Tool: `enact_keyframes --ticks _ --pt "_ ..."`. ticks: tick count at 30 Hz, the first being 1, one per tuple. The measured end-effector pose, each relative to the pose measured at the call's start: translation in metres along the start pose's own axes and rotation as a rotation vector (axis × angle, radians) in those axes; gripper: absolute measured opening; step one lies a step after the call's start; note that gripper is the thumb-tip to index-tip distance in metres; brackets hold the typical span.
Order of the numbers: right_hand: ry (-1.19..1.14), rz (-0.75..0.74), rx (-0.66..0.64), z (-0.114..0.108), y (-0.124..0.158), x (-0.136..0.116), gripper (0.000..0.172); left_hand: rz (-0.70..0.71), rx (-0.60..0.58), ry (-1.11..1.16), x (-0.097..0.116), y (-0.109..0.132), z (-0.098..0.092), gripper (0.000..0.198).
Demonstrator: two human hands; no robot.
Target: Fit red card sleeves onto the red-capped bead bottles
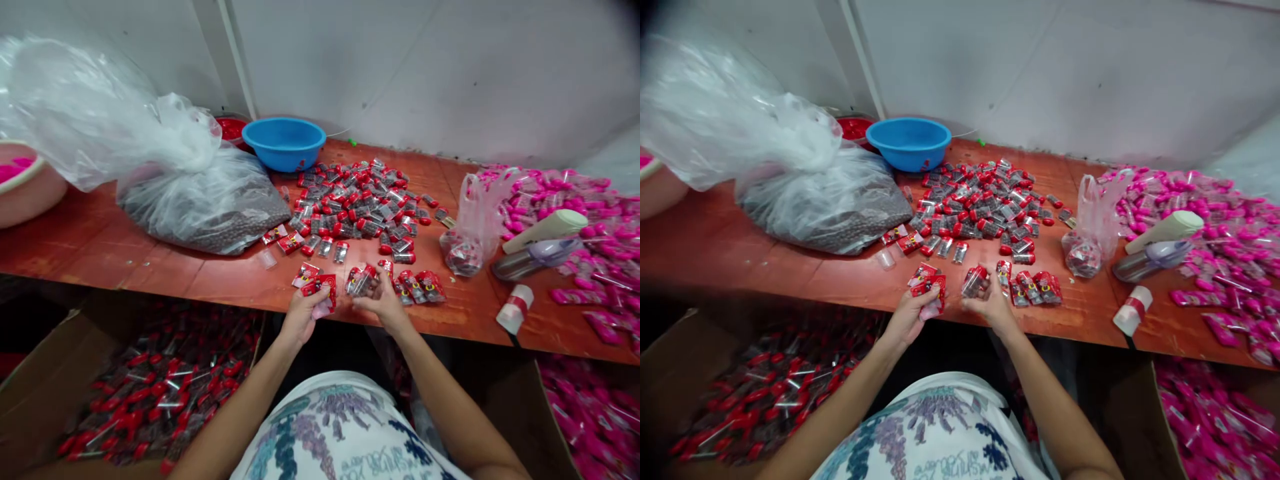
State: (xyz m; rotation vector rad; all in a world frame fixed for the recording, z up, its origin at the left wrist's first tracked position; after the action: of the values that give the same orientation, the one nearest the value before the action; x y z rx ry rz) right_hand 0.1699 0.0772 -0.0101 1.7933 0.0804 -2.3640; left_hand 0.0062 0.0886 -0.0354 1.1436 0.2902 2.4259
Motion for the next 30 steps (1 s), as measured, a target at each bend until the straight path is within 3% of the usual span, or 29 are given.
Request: enact_keyframes --ticks 2,5,9,12,23,30 --pt "-0.099 0.031 -0.012 0.010 0.000 0.010 0.076 0.045 0.033 -0.014 0.001 -0.004 -0.002 0.031" --pt "-0.005 0.024 0.058 0.015 -0.001 0.014 0.057 0.057 0.051 -0.030 -0.001 -0.010 -0.001 0.034" --pt "0.204 -0.045 0.090 0.017 -0.009 0.007 0.061 0.040 0.023 -0.042 -0.004 -0.013 0.009 0.037" --pt "0.268 -0.037 0.076 0.013 -0.015 0.003 0.056 0.026 -0.015 -0.081 -0.003 -0.012 0.017 0.039" --pt "0.411 -0.017 0.064 0.002 -0.017 -0.011 0.057 0.092 0.008 -0.175 0.000 -0.012 0.015 0.040" --pt "0.474 -0.055 0.086 0.004 -0.020 -0.016 0.054 0.034 0.023 -0.205 0.001 -0.015 0.016 0.037"
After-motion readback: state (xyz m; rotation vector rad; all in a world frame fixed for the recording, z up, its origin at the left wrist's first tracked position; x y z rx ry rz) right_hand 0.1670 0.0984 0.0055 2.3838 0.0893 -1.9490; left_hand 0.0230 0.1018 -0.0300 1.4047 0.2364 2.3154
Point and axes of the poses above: each hand's wrist, its own y-axis away from the middle knuckle, its own z-axis out of the palm, x = y × z, the point moved 9 cm from there along -y, towards the middle knuckle, and after that the axes turned 11 degrees about -x, right-handed, at the moved point
